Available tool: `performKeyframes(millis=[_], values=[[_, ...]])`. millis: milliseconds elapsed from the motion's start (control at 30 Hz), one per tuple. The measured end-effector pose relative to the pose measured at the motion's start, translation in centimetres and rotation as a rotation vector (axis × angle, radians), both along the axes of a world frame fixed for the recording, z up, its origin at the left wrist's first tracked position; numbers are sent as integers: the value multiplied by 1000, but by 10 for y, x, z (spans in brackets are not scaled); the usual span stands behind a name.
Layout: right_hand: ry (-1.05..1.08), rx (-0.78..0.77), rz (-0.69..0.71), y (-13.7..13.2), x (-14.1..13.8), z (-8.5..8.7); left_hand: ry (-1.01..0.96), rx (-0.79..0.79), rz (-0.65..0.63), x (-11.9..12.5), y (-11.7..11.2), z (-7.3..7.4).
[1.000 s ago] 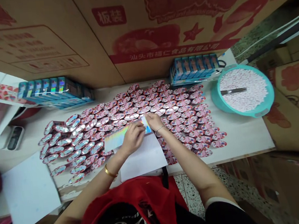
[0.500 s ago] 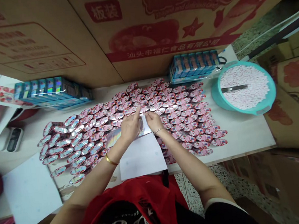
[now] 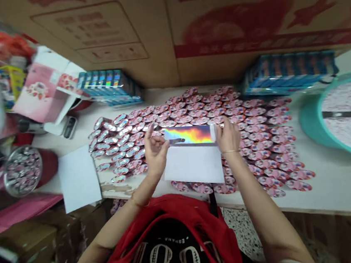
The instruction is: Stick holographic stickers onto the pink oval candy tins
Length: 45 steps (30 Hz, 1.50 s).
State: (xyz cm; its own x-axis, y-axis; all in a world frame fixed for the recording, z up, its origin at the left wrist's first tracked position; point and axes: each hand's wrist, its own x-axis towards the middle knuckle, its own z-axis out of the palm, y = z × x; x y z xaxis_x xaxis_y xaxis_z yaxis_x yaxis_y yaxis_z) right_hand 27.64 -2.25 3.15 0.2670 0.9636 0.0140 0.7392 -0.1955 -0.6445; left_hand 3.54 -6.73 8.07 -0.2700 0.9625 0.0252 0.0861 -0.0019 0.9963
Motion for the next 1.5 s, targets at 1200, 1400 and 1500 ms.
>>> performKeyframes(millis=[1200, 1400, 1500], values=[[-185, -132, 809, -99, -303, -51, 625, -389, 346, -193, -114, -110], [18, -94, 783, -96, -297, -43, 645, -318, 416, -199, -111, -95], [263, -87, 621, -98, -291, -32, 507, -177, 422, -199, -119, -71]])
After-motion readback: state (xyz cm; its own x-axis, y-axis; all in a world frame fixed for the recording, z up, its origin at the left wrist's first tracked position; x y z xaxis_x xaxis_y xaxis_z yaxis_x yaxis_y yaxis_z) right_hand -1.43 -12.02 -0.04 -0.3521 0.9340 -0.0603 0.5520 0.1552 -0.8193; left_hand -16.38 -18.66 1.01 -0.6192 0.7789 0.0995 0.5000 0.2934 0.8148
